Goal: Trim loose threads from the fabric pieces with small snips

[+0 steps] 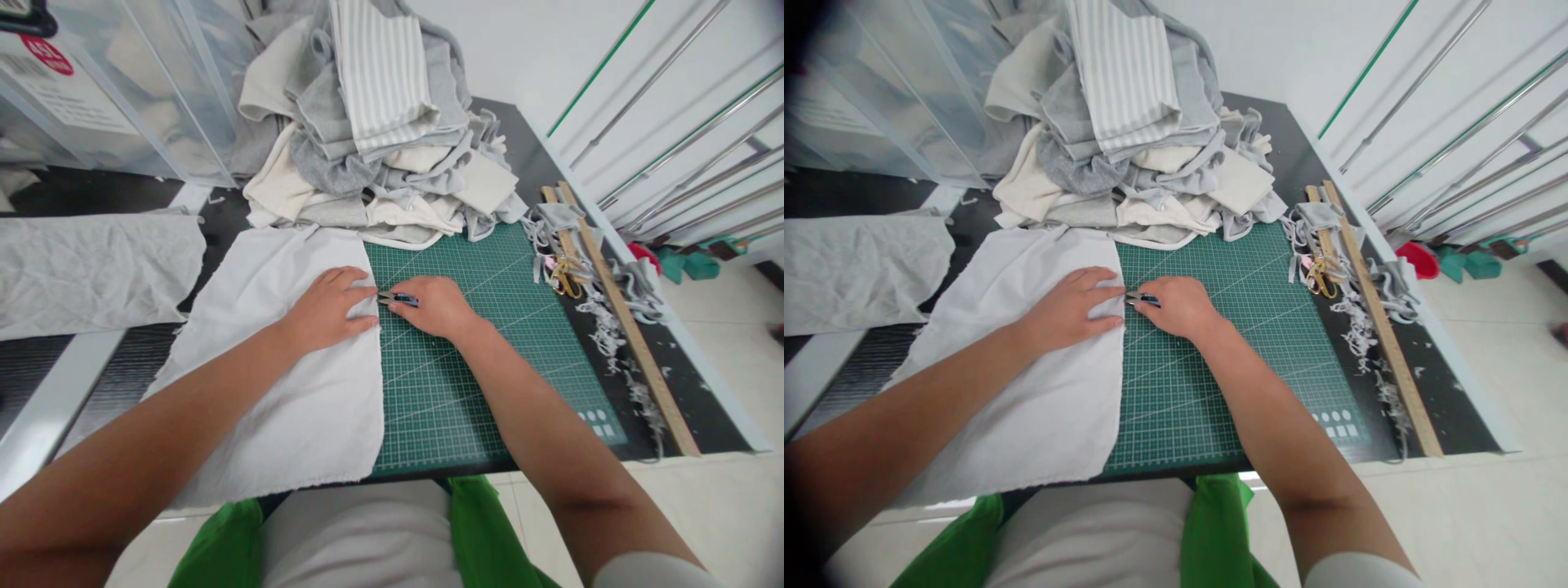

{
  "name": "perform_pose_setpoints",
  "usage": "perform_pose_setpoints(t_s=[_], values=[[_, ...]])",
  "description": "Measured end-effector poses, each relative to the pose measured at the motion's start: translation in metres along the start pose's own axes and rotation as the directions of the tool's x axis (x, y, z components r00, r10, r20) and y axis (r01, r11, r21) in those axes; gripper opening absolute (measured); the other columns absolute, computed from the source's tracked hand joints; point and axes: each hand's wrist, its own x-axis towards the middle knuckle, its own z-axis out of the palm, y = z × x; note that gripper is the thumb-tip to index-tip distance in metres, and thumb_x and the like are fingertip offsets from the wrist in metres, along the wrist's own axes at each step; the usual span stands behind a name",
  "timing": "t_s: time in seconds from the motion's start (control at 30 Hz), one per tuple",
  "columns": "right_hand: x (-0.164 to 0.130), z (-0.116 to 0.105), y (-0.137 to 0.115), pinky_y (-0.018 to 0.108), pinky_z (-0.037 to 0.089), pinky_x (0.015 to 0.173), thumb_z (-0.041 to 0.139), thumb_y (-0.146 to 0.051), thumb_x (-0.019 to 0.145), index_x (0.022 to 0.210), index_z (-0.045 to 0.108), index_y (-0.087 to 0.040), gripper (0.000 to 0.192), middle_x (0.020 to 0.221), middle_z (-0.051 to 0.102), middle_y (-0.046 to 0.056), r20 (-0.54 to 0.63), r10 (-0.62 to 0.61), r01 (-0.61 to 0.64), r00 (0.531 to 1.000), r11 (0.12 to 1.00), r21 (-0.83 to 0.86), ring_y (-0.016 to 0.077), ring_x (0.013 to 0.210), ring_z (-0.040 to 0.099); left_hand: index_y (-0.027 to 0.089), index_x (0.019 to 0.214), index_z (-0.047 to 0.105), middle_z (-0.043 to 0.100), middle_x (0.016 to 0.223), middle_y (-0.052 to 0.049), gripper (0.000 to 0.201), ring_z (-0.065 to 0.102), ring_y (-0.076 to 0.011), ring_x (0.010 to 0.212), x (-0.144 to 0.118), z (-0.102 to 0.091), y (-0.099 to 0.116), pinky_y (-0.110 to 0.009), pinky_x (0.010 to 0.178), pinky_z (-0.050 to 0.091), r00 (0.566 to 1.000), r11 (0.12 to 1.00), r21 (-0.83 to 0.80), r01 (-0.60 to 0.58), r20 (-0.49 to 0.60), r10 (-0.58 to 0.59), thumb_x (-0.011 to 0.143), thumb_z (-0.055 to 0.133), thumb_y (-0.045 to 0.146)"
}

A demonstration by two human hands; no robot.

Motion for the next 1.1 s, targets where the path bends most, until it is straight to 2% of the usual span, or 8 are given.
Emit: perform_pose_setpoints(t_s=[0.2, 0.47, 0.77, 1.1], values=[[0.001, -0.01, -0.008, 0.032, 0.043, 0.074, 0.048, -0.049, 0.1, 0.12, 0.073, -0.029, 0.038, 0.108, 0.074, 0.004, 0.056, 0.0, 0.007, 0.998, 0.991, -0.136, 0.0219, 0.096, 0.068, 0.018, 0.13, 0.068, 0.056, 0.141, -0.016, 0.051, 0.052, -0.0325, 0.132, 0.0, 0.001, -0.001, -0.05, 0.116, 0.039, 1.0, 1.0, 0.004, -0.004, -0.005, 0.004, 0.089, 0.068, 0.049], [-0.007, -0.014, -0.025, 0.034, 0.044, 0.072, 0.044, -0.045, 0.102, 0.121, 0.072, -0.028, 0.038, 0.107, 0.07, 0.009, 0.049, 0.046, -0.033, 0.998, 0.969, -0.246, 0.0266, 0.104, 0.061, 0.019, 0.13, 0.067, 0.056, 0.142, -0.015, 0.052, 0.051, -0.032, 0.133, 0.0, 0.002, -0.002, -0.05, 0.117, 0.039, 1.0, 1.0, 0.014, -0.006, -0.002, 0.006, 0.09, 0.065, 0.052], [-0.012, -0.005, -0.036, 0.037, 0.045, 0.075, 0.047, -0.04, 0.101, 0.116, 0.074, -0.025, 0.035, 0.109, 0.067, 0.012, -0.049, 0.076, -0.086, 0.996, 0.965, -0.249, 0.0279, 0.104, 0.058, 0.023, 0.13, 0.067, 0.056, 0.141, -0.012, 0.049, 0.051, -0.0313, 0.133, 0.0, -0.001, 0.0, -0.05, 0.117, 0.039, 1.0, 1.0, -0.006, 0.01, -0.001, -0.01, 0.089, 0.066, 0.05], [-0.01, -0.002, -0.028, 0.034, 0.042, 0.07, 0.049, -0.039, 0.099, 0.109, 0.075, -0.025, 0.031, 0.1, 0.07, 0.006, -0.039, 0.054, -0.06, 0.998, 0.984, -0.17, 0.0228, 0.092, 0.064, 0.02, 0.129, 0.067, 0.057, 0.14, -0.015, 0.048, 0.051, -0.0322, 0.132, -0.001, -0.001, 0.0, -0.051, 0.116, 0.04, 1.0, 1.0, -0.004, -0.013, -0.004, 0.013, 0.09, 0.066, 0.047]])
